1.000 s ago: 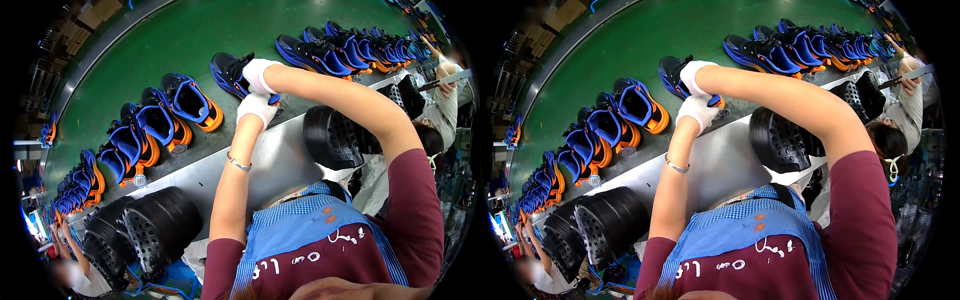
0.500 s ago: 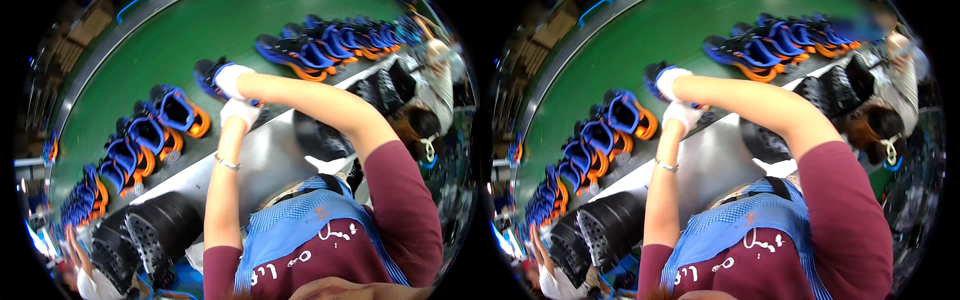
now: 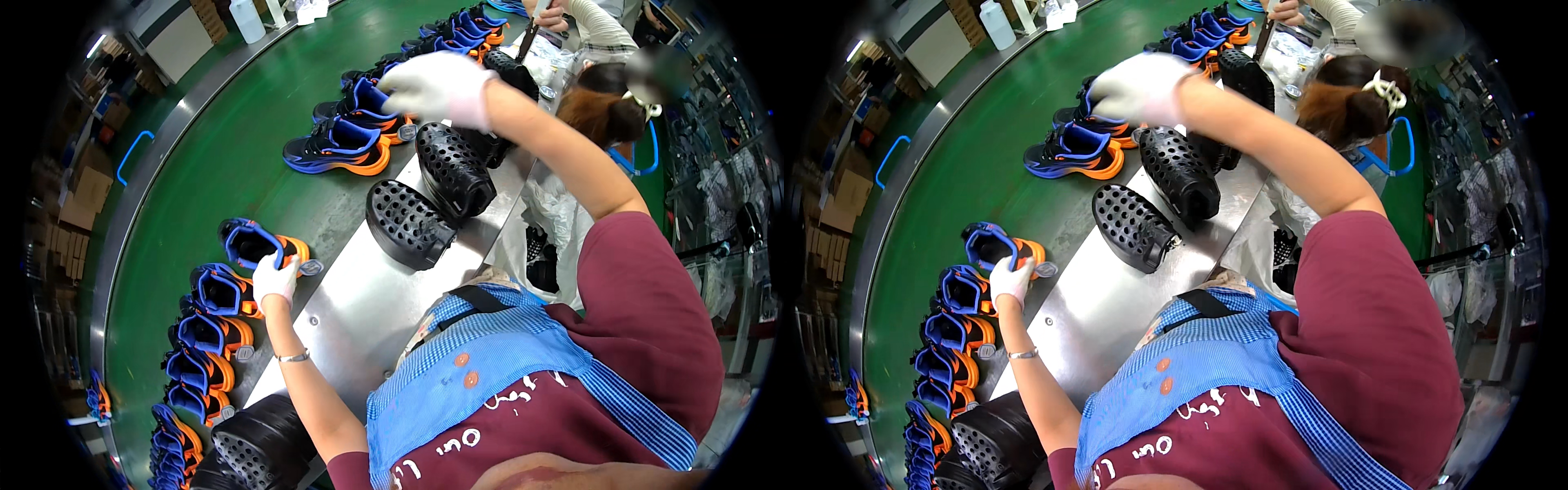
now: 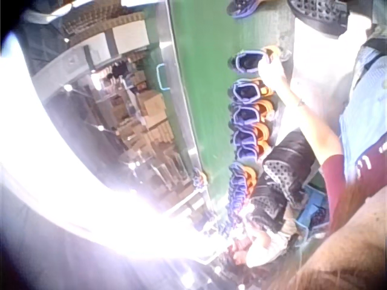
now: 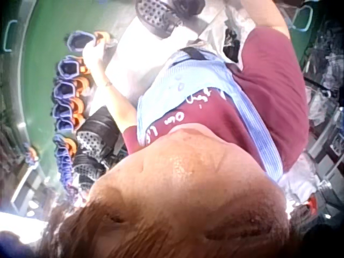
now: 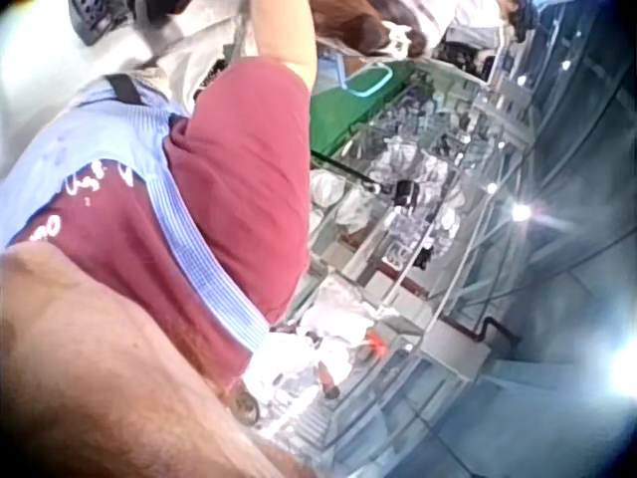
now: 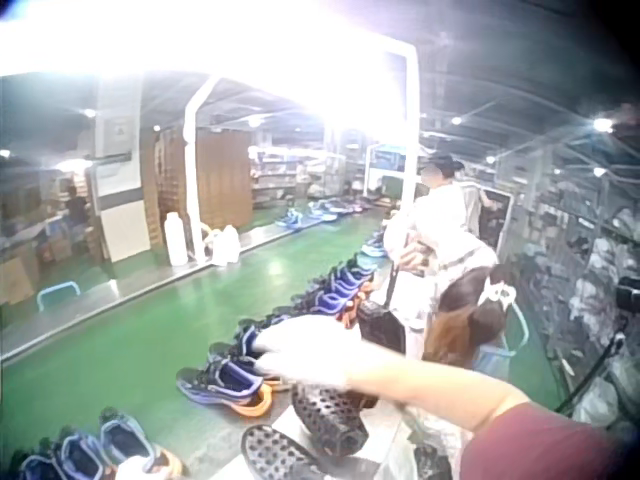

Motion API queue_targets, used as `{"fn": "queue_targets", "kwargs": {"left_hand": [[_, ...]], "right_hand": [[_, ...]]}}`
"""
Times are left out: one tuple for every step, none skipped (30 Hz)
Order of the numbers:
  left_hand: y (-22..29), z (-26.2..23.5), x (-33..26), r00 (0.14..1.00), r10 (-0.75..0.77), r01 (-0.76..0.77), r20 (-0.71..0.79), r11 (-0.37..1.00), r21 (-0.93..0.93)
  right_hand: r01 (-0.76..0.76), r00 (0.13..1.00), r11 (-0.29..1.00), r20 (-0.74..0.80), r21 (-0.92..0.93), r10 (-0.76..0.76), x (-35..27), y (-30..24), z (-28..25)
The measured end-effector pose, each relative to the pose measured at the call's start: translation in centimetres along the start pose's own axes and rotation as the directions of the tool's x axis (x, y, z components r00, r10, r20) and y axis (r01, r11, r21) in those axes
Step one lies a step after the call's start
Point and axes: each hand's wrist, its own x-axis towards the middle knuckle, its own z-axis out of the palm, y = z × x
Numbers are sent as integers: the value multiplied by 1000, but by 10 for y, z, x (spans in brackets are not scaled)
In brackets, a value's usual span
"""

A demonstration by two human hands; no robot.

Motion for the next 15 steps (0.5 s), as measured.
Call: {"fn": "queue_targets", "kwargs": {"left_hand": [[7,3,2,997,-64,64,37,998,-8],[13,1,0,987,-139,145,82,987,-73],[6,2,-1,991,-124,128,58,989,-70],[-7,5,1,993,-111,113,33,991,-65],[-7,5,1,996,-87,88,21,995,-43],[-8,4,1,998,-70,70,7,997,-18],[4,-2,-1,999,-47,47,5,998,29],[15,-7,-3,1000,-24,24,4,997,75],[20,-14,-6,999,-34,32,9,990,137],[26,-20,-9,999,-44,40,15,979,199],[28,-24,-10,998,-54,47,21,965,260],[26,-26,-10,996,-74,59,40,957,283],[24,-29,-12,999,-38,34,8,955,294],[23,-31,-18,1000,-3,10,-23,952,307],[24,-32,-21,998,35,-17,-51,947,320]], "right_hand": [[-51,983,986,-185,-157,22,-12,40,-6],[-142,957,973,-275,-184,88,-22,73,-11],[-209,920,951,-374,-228,113,-31,105,-14],[-328,915,903,-331,-276,231,-34,129,-19],[-471,868,817,-339,-331,363,-42,149,-22],[-556,819,744,-396,-371,414,-50,168,-16],[-608,793,695,-339,-384,507,-53,183,-15],[-617,787,695,-302,-370,538,-59,196,-12],[-620,784,702,-259,-351,563,-58,197,-9],[-611,791,706,-270,-358,548,-57,198,-4],[-602,798,710,-281,-364,533,-57,198,0],[-595,804,714,-292,-370,518,-57,196,1],[-583,812,724,-284,-369,509,-56,198,1],[-570,821,735,-277,-367,499,-57,200,0],[-560,828,744,-268,-365,492,-59,204,-1]]}}
